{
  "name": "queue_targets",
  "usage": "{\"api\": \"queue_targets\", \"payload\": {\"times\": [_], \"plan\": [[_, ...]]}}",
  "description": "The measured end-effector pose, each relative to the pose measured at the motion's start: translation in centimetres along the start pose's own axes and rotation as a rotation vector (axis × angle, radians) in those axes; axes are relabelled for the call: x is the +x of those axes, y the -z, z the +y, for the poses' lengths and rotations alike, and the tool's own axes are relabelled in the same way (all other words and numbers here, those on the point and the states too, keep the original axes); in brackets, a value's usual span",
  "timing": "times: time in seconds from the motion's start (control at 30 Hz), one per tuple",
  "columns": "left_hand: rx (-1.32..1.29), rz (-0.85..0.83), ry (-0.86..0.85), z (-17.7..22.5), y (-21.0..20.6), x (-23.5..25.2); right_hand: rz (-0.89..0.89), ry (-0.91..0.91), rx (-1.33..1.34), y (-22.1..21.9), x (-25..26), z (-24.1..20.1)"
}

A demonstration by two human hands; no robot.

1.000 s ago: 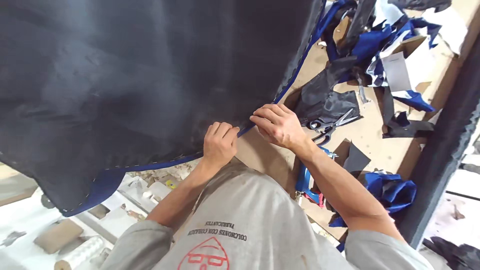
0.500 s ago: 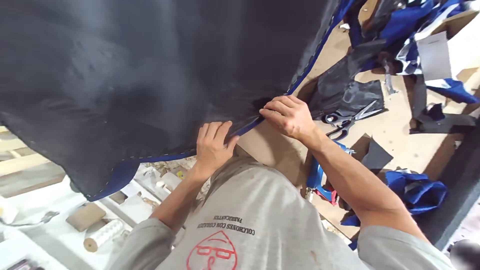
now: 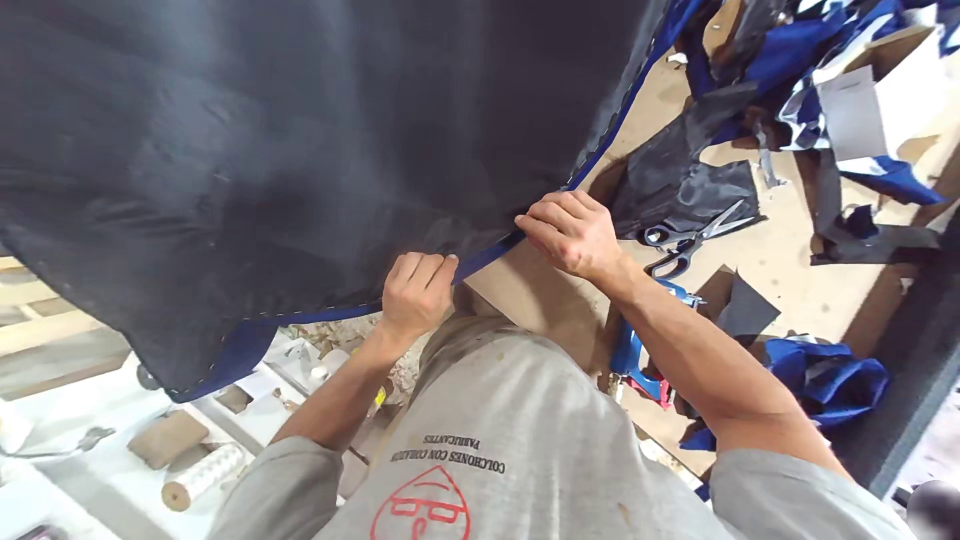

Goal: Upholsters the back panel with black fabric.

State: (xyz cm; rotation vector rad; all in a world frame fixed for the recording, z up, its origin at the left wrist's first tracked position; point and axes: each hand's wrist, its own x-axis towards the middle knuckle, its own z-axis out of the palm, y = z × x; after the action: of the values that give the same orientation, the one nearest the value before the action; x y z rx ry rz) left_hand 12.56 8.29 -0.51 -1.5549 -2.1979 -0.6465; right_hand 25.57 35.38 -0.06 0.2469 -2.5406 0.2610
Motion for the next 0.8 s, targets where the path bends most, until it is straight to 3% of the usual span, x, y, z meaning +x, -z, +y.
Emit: {"api": "queue_targets", "payload": {"times": [0.1, 0.27, 0.4, 0.57, 0.8], "plan": [[-0.026, -0.084, -0.036, 0.1, 0.2, -0.1, -0.028, 0.022, 0.005, -0.5, -0.7, 0.1], [-0.113, -0.181, 0.083, 0.7, 0.3, 1.0, -0.033, 0.017, -0.007, -0.6, -0.5, 0.1], [-0.133, -0.091, 0.101, 2.4, -0.8, 2.5, -0.029, 0.033, 0.002, -0.6, -0.2, 0.3], [-0.073, -0.159, 0.014, 3.7, -2.7, 6.1, -0.032, 0.052, 0.000, -0.4, 0.0, 0.5], [-0.050, -0.194, -0.142, 3.0, -3.7, 6.4, -0.097, 0.050, 0.025, -0.2, -0.3, 0.3]]}}
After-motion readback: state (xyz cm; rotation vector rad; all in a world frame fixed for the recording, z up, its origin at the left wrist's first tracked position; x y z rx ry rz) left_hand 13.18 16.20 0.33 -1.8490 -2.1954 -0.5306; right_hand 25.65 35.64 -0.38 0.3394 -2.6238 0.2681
